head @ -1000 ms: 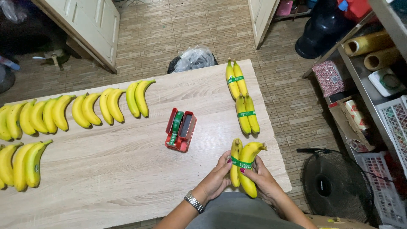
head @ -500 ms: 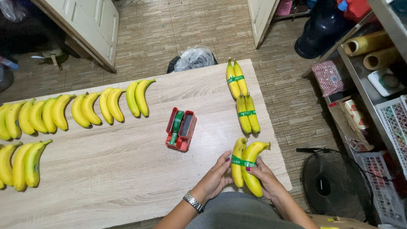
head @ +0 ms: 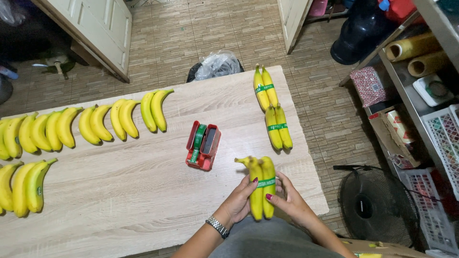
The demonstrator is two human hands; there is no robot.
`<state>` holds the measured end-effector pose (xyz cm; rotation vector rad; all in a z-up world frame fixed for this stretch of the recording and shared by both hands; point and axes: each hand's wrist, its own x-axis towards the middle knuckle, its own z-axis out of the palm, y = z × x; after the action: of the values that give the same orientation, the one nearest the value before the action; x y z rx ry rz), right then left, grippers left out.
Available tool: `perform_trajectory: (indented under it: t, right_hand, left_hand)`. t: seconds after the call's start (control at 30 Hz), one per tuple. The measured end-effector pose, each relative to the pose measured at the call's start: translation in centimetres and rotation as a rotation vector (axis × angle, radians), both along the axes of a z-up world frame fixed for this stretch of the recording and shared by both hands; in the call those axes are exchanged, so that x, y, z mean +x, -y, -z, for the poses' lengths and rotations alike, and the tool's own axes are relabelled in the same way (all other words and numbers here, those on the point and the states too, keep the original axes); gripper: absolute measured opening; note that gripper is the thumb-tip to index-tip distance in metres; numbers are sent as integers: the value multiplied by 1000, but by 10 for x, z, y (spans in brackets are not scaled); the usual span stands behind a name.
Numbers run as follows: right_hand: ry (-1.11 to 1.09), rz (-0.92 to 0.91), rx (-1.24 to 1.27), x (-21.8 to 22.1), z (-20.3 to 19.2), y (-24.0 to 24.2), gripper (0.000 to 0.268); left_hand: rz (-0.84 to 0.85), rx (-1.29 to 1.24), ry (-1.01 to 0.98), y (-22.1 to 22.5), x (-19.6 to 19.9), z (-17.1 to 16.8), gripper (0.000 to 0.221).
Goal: Taping banana bunches at the stems using a dispenser and packing them into a cardboard box
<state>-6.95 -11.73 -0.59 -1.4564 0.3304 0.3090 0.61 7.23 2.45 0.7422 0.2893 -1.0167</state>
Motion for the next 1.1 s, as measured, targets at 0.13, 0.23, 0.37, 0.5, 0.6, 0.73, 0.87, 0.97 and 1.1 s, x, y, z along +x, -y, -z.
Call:
perform_trajectory:
  t: [0.13, 0.23, 0.37, 0.5, 0.6, 0.73, 0.87, 0.97, 1.1]
  right_hand:
    - [67, -31, -16, -1, -21, -9, 81]
    - [166, -93, -3, 1, -40, -9, 71]
    - [272, 58, -82, 4, -58, -2, 46]
    - [265, 103, -140, 6, -55, 5, 42]
    - [228, 74, -144, 6, -62, -3, 41]
    - [265, 41, -108, 5, -51, -7, 39]
    - [250, 19, -126, 6, -46, -8, 39]
    - [183, -8, -131, 8, -40, -10, 47]
    - [123, -39, 30, 14, -26, -11, 66]
  left_hand:
    - [68, -12, 49, -9, 3, -2, 66]
    - [35, -252, -29, -20, 5, 12, 75]
    - [93, -545, -239, -42, 5, 43, 87]
    - [171, -815, -252, -54, 12, 43, 123]
    - [242, -1072, -327, -52, 18, 68, 123]
    - [234, -1041, -303, -52, 16, 60, 121]
    - [152, -611, -219, -49, 14, 30, 100]
    - [146, -295, -74, -33, 16, 19, 73]
    - [326, 185, 335, -12, 18, -45, 94]
